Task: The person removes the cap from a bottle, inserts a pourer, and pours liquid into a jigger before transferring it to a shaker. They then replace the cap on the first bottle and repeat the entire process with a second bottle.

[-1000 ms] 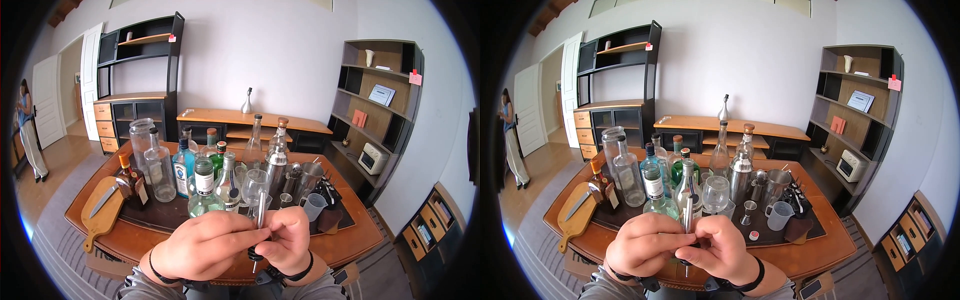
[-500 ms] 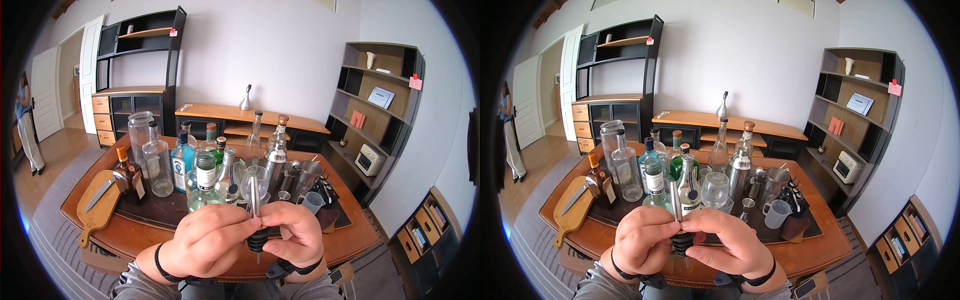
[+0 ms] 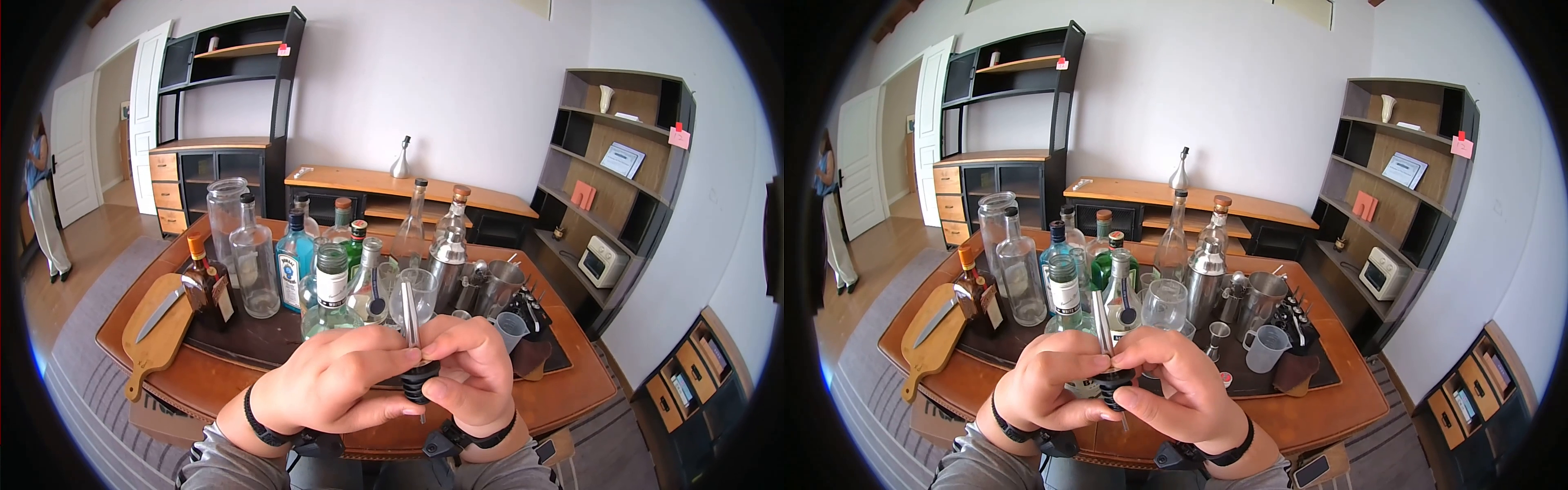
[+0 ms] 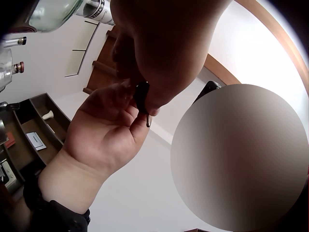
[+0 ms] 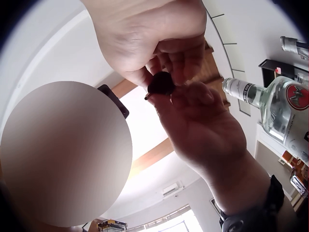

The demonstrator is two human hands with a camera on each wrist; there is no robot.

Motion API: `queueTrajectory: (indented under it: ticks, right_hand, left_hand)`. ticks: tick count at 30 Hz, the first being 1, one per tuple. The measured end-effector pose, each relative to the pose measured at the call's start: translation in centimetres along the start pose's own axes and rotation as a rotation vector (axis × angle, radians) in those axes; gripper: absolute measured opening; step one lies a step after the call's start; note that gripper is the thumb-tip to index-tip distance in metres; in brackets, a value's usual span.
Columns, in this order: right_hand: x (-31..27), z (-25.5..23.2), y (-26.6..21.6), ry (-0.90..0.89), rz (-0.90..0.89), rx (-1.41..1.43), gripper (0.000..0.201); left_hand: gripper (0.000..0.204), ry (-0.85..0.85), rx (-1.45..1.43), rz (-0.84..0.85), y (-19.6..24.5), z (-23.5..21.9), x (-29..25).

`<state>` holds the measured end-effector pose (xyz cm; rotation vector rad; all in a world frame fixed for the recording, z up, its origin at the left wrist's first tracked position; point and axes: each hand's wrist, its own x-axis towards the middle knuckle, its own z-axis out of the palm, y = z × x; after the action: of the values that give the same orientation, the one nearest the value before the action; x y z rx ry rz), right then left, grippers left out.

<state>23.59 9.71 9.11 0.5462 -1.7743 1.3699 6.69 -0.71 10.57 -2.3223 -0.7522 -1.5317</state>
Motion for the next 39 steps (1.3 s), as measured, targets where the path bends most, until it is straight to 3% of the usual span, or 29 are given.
queueTrajectory:
  ticks: [8, 15, 22, 29, 30, 32, 36, 39]
  right_hand:
    - [0.1, 0.5, 0.6, -0.02, -0.067, 0.102, 0.023]
    - [-0.1, 0.0, -0.5, -0.026, -0.039, 0.049, 0.02]
    - [-0.6, 0.1, 0.0, -0.043, 0.004, 0.037, 0.022]
    - [-0.7, 1.0, -0.5, -0.024, -0.034, -0.026, 0.023]
    - [-0.6, 0.9, -0.1, 0.015, -0.069, -0.05, 0.026]
    - [-0.6, 0.0, -0.4, 0.005, 0.065, -0.126, 0.043]
    - [0.2, -0.5, -1.0, -0.034, 0.197, -0.227, 0.056]
    - [0.3, -1.1, 0.4, -0.017, -0.006, -0.315, 0.058]
  left_hand:
    - [0.042, 0.064, -0.153, 0.125, -1.0, 0.9, -0.4]
    - [0.027, -0.025, -0.489, -0.012, -1.6, 0.7, -0.4]
    - [0.025, 0.011, -0.297, 0.047, -1.1, 0.9, -0.9]
    - [0.018, 0.192, -0.23, 0.088, -0.2, 2.3, -1.5]
    - [0.017, 0.23, -0.143, 0.042, -0.2, 2.3, -1.4]
    - [0.016, 0.278, -0.102, -0.046, -0.6, 2.4, -1.3]
    - [0.018, 0.241, -0.101, -0.208, -0.6, 1.7, -1.1]
    - [0.027, 0.211, -0.132, -0.159, -0.9, 2.1, -0.9]
